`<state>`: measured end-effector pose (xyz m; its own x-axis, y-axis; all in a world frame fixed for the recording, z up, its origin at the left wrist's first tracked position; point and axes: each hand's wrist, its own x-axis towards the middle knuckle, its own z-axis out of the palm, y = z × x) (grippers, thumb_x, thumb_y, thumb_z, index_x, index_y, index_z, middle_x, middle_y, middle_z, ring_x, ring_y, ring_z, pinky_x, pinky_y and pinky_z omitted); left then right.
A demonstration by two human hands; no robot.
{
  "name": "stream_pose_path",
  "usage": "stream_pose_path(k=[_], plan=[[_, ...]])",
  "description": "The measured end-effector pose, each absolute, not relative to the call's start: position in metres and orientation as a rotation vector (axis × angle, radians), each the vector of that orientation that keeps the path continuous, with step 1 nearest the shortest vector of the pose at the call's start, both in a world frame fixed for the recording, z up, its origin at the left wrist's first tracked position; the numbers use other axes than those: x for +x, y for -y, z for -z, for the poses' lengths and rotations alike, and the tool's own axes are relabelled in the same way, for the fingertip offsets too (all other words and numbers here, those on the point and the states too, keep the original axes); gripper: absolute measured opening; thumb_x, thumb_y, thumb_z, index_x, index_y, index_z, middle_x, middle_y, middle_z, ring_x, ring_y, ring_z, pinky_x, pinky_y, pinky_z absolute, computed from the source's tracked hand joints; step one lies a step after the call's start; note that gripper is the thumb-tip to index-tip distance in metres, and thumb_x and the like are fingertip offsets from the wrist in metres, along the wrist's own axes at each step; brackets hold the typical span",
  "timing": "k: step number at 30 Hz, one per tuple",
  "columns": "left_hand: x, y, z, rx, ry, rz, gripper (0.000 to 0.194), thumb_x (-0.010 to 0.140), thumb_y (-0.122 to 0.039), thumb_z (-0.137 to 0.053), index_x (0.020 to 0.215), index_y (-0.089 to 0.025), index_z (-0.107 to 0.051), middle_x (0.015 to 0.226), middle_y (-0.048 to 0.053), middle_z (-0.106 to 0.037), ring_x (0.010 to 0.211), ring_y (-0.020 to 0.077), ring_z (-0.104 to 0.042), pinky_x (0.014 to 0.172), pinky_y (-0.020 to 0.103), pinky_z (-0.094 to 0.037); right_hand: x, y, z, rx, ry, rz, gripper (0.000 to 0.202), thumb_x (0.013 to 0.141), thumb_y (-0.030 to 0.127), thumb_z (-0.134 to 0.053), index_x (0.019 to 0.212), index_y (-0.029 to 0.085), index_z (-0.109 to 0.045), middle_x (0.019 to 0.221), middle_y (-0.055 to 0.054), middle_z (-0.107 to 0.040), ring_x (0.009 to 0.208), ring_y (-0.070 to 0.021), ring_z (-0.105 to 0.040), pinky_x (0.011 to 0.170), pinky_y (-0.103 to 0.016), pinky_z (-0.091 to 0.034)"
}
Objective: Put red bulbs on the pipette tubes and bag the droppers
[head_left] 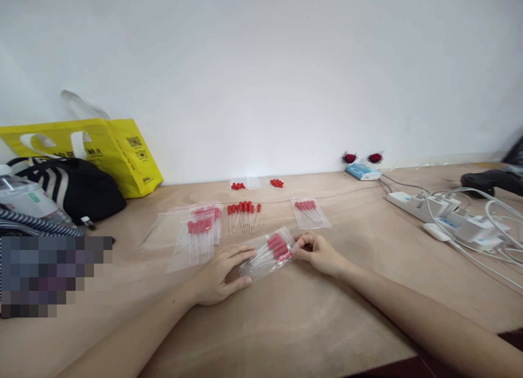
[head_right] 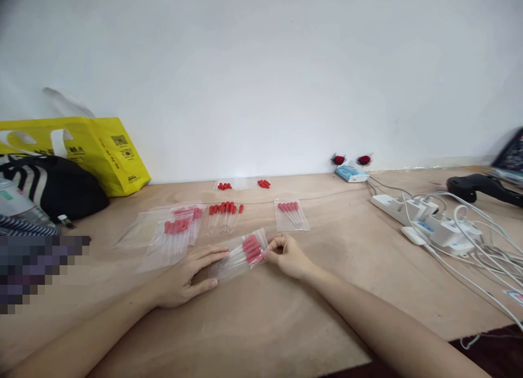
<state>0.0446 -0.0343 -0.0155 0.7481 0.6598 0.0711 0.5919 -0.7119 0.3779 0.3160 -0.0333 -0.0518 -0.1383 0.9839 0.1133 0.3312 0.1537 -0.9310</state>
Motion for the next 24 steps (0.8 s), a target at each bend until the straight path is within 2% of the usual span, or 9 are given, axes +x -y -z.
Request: stream_pose_path(k=[3,7,11,15,20,24], plan=[[0.043,0.033,0.017,2.605,-0.958,-0.274,0.049,0.082,-0.041,-0.047,0.127,-0.025,-0.038,0.135,0.006,-0.037,0.124,0.0254,-0.031,0.1,0.044,-0.029,0.316,0.028,0.043,-1.287,1.326,-1.25,0.024,0.061,0.033,-0.066,0.055,0.016,-0.05,0.053,0.003,-0.051,0.054,-0.01,-0.05,0.056,-0.024,-0.042],[0.041,0.03,0.021,2.6,-0.938,-0.299,0.05,0.081,-0.044,-0.047,0.127,-0.027,-0.038,0.133,0.006,-0.039,0.123,0.0256,-0.033,0.1,0.045,-0.028,0.316,0.019,0.038,-1.157,0.919,-1.405,0.02,0.058,0.021,-0.069,0.056,0.017,-0.049,0.061,0.0,-0.059,0.062,-0.0114,-0.059,0.065,-0.026,-0.049],[0.04,0.031,0.021,2.584,-0.957,-0.282,0.051,0.081,-0.045,-0.047,0.128,-0.027,-0.037,0.136,0.005,-0.036,0.124,0.0256,-0.031,0.101,0.045,-0.028,0.319,-0.001,0.045,-1.191,0.916,-1.225,0.022,0.053,0.012,-0.068,0.052,0.017,-0.048,0.053,0.0,-0.057,0.057,-0.0138,-0.059,0.063,-0.03,-0.051],[0.041,0.034,0.017,2.562,-0.985,-0.237,0.051,0.082,-0.045,-0.045,0.129,-0.026,-0.036,0.137,0.006,-0.033,0.125,0.026,-0.03,0.101,0.045,-0.028,0.335,-0.037,0.042,-1.238,0.958,-1.064,0.021,0.052,0.01,-0.068,0.059,0.018,-0.05,0.053,0.002,-0.056,0.051,-0.0121,-0.056,0.053,-0.027,-0.05],[0.041,0.033,0.018,2.556,-0.973,-0.253,0.05,0.082,-0.045,-0.045,0.128,-0.026,-0.038,0.136,0.006,-0.035,0.125,0.026,-0.03,0.101,0.045,-0.028,0.366,-0.082,0.03,-1.335,1.016,-0.811,0.017,0.061,0.011,-0.06,0.07,0.018,-0.048,0.059,0.001,-0.055,0.054,-0.0111,-0.054,0.055,-0.027,-0.047],[0.038,0.032,0.021,2.55,-0.972,-0.246,0.05,0.082,-0.046,-0.046,0.127,-0.026,-0.039,0.137,0.006,-0.034,0.125,0.0262,-0.03,0.101,0.046,-0.028,0.379,-0.096,0.031,-1.433,1.137,-0.607,0.014,0.061,0.01,-0.058,0.069,0.017,-0.049,0.065,-0.002,-0.054,0.065,-0.0163,-0.056,0.065,-0.034,-0.045]])
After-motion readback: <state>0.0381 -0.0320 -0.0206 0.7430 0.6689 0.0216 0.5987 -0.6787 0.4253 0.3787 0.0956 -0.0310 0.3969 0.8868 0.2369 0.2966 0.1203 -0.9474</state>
